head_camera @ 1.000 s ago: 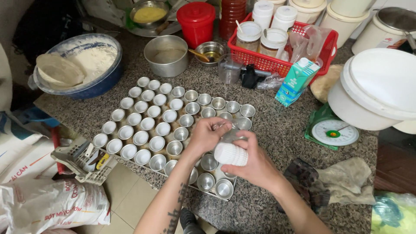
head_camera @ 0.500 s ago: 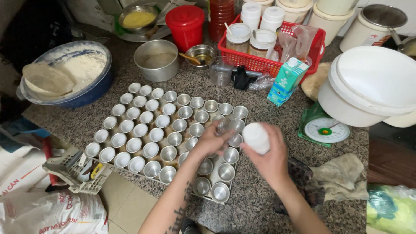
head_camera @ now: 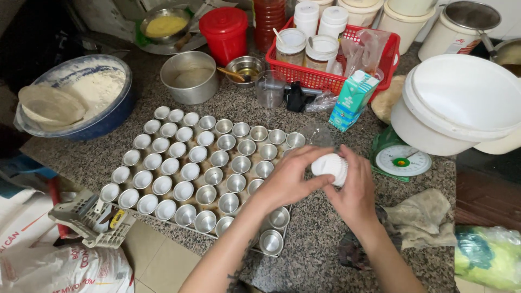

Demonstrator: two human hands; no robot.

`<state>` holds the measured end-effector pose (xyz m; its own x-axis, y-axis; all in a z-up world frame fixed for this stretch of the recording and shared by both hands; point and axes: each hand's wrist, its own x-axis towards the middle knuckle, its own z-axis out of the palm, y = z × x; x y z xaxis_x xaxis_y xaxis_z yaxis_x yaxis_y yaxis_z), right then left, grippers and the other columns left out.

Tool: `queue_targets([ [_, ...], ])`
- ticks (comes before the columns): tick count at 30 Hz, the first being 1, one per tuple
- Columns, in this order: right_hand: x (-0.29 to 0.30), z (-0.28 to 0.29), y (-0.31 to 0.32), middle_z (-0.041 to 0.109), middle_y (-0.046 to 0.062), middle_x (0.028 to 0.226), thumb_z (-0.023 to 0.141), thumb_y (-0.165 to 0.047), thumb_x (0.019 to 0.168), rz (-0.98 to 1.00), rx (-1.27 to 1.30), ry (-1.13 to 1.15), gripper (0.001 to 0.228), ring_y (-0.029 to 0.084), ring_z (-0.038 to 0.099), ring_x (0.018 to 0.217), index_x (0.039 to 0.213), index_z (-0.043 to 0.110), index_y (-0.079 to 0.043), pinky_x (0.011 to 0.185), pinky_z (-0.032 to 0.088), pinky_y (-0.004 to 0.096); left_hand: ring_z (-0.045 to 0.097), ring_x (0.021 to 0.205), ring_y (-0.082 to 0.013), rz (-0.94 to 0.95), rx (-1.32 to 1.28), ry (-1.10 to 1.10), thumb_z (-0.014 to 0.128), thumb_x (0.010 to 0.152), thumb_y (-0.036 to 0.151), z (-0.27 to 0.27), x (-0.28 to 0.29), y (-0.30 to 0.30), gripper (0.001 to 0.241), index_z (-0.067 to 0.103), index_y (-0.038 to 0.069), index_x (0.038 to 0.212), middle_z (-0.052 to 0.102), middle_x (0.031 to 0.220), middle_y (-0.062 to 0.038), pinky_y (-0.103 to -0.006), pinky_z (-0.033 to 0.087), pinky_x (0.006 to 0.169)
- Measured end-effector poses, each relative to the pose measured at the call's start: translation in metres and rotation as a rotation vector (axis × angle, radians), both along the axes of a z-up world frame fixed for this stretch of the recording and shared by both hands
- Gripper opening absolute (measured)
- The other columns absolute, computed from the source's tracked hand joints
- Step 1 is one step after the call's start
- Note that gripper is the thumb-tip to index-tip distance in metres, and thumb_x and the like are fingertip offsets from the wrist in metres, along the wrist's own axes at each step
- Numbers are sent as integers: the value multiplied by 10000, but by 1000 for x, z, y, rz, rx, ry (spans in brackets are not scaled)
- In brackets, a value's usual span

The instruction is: Placing paper liners into small metal cupcake or tart molds on a baking tray.

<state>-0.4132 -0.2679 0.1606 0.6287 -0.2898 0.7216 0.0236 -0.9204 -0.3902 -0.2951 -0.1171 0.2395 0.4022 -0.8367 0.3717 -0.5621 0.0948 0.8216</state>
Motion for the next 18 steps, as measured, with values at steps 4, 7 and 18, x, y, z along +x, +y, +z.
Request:
queue_targets([
  [4, -6, 7, 1, 597, 204, 1111, 829, -62, 692, 41, -44, 9, 758, 411, 588, 1043, 1367, 512, 76, 944, 462, 510, 642, 1183, -459, -22, 36, -42, 769, 853, 181, -19, 5, -2, 489, 673, 70, 1320, 708, 1214, -214, -560, 488, 1027],
  [7, -6, 2, 0, 578, 160, 1154, 823, -109, 681, 6, -75, 82, 727, 377, 583, 1064, 1344, 548, 12, 943, 462, 476, 679, 1109, -431, -11, 57, -12, 789, 843, 199, -15, 3, -3, 494, 682, 83, 1312, 724, 1161, -198, -509, 548, 948],
  [18, -4, -15, 1, 593, 97, 1170, 832, -184, 667, -55, 92, 269, 685, 352, 604, 1060, 1304, 592, -102, 875, 481, 494, 689, 917, -261, 98, 55, 239, 876, 770, 169, -55, 6, -6, 568, 696, 12, 1286, 723, 1027, -197, -299, 631, 793],
])
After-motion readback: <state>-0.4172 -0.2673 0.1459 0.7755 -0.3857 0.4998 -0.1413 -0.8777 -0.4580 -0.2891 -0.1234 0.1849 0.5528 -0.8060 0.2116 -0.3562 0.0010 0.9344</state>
